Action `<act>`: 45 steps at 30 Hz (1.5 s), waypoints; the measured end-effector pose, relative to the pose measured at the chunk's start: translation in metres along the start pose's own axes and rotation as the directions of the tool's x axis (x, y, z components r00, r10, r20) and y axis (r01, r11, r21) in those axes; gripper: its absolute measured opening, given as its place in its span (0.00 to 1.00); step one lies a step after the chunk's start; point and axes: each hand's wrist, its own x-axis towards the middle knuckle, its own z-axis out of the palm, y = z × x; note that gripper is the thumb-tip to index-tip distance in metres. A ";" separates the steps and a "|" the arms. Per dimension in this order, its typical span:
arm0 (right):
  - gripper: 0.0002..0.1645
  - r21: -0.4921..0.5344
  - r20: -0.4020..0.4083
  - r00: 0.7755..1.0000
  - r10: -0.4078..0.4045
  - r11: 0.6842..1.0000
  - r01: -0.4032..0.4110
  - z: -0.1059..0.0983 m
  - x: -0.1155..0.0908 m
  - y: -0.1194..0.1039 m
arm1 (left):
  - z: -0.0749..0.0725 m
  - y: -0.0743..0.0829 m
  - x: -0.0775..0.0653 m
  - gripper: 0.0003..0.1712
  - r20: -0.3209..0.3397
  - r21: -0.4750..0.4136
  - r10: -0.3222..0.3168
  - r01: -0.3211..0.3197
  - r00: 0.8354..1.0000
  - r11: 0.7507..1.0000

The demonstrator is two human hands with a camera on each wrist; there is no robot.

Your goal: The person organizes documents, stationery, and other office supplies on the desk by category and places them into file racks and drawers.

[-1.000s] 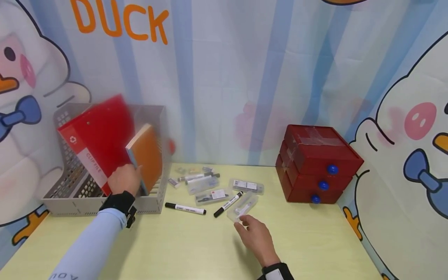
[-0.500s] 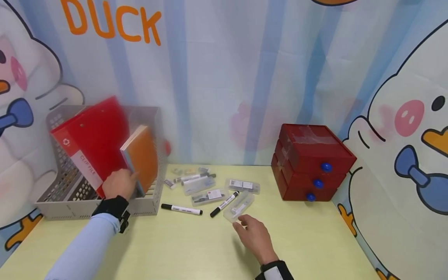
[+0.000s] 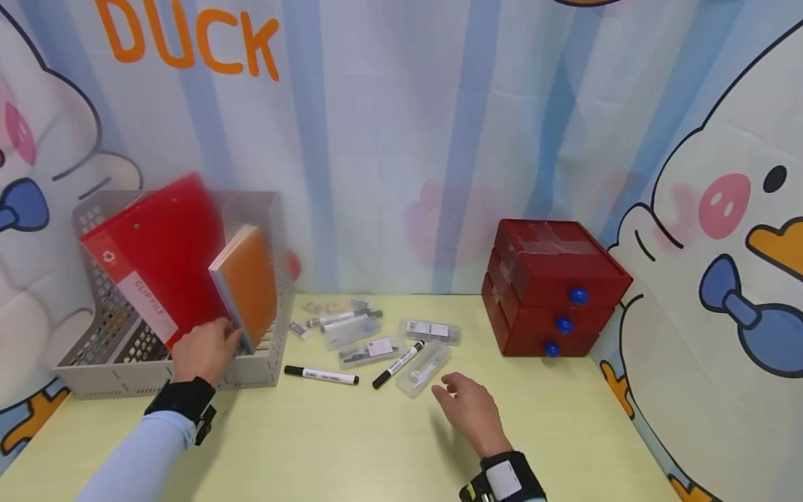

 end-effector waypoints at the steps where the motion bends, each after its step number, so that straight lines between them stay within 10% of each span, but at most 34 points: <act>1: 0.21 -0.003 0.000 1.000 0.002 1.000 -0.002 -0.001 0.000 0.001 | 0.001 -0.001 -0.001 0.17 -0.009 0.006 0.013 -0.013 1.000 1.000; 23: 0.31 -0.112 0.006 0.998 0.064 0.992 -0.063 -0.084 0.025 0.046 | -0.009 0.005 -0.010 0.27 -0.063 0.126 0.144 -0.135 0.988 0.983; 32: 0.40 -0.175 0.013 0.996 0.090 0.981 -0.086 -0.132 0.041 0.075 | -0.028 0.053 -0.017 0.30 0.083 0.032 0.220 -0.223 0.972 0.974; 45: 0.39 -0.177 -0.136 0.984 0.119 0.974 -0.142 -0.178 0.061 0.092 | -0.028 0.096 -0.042 0.29 0.344 -0.123 0.321 -0.296 0.883 0.947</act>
